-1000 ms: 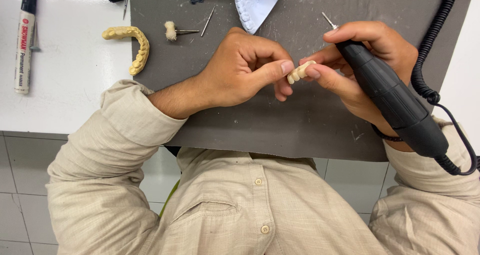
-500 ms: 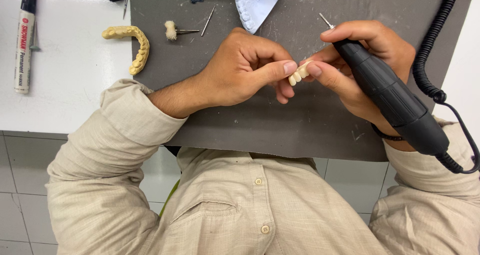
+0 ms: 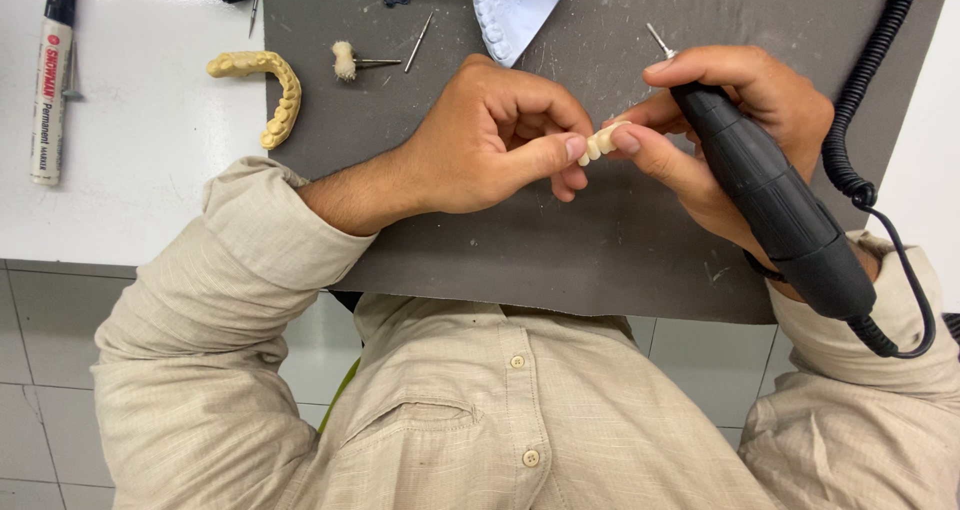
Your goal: The person holds a dental bridge prosthesis and grinds and polishes it with a rotary tool, rotating the prosthesis in hand to work different surfaces. They briefly set it down to change the tool's bur, then resume grinding the prosthesis over the work mat.
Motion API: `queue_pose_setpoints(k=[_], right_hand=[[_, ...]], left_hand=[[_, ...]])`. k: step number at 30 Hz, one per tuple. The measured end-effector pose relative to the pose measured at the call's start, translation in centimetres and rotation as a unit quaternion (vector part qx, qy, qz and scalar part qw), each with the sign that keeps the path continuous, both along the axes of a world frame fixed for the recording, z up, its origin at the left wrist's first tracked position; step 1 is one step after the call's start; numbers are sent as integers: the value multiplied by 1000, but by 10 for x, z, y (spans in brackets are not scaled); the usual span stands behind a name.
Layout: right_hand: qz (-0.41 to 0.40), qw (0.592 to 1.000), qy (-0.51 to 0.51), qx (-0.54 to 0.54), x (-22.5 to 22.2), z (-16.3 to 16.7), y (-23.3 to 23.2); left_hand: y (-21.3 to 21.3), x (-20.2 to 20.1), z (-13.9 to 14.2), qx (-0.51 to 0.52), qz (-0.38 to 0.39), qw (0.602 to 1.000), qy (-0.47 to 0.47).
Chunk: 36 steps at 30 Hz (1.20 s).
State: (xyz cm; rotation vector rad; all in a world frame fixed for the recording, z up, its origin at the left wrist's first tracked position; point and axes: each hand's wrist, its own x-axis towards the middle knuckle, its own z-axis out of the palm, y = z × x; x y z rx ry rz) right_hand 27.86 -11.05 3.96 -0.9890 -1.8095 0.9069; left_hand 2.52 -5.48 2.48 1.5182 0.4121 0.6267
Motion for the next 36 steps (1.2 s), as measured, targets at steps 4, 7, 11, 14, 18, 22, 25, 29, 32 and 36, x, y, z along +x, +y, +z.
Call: queue_pose_setpoints(k=[4,7,11,14,18,22,25,29,32,36], right_hand=[[-5,1000,-4,-14,0,2,-2],[-2,999,0,-32,1,4,-3],[17,999,17,-38,2,4,-2],[1,999,22,-47,4,2,-3],[-43,997,38,-59,7,-2,-6],[-11,1000,21,18,12,-7,-5],[-16,1000,14,14,12,-9,-6],[-16,1000,19,6,11,-9,-7],[-13,1000,7,9,8,-6,-6],[1,1000,-9,-16,3,2,-7]], left_hand=[[0,-3,3,20,-9,999,-32],[2,-3,4,69,0,997,-33],[0,-2,5,73,14,996,-41],[-2,0,4,93,49,993,-59],[-3,1,2,129,102,985,-57],[-2,0,2,166,109,979,-36],[0,-2,3,186,107,976,-33],[-1,-2,3,180,102,977,-44],[-1,-1,1,187,97,976,-50],[0,1,-2,216,100,970,-40]])
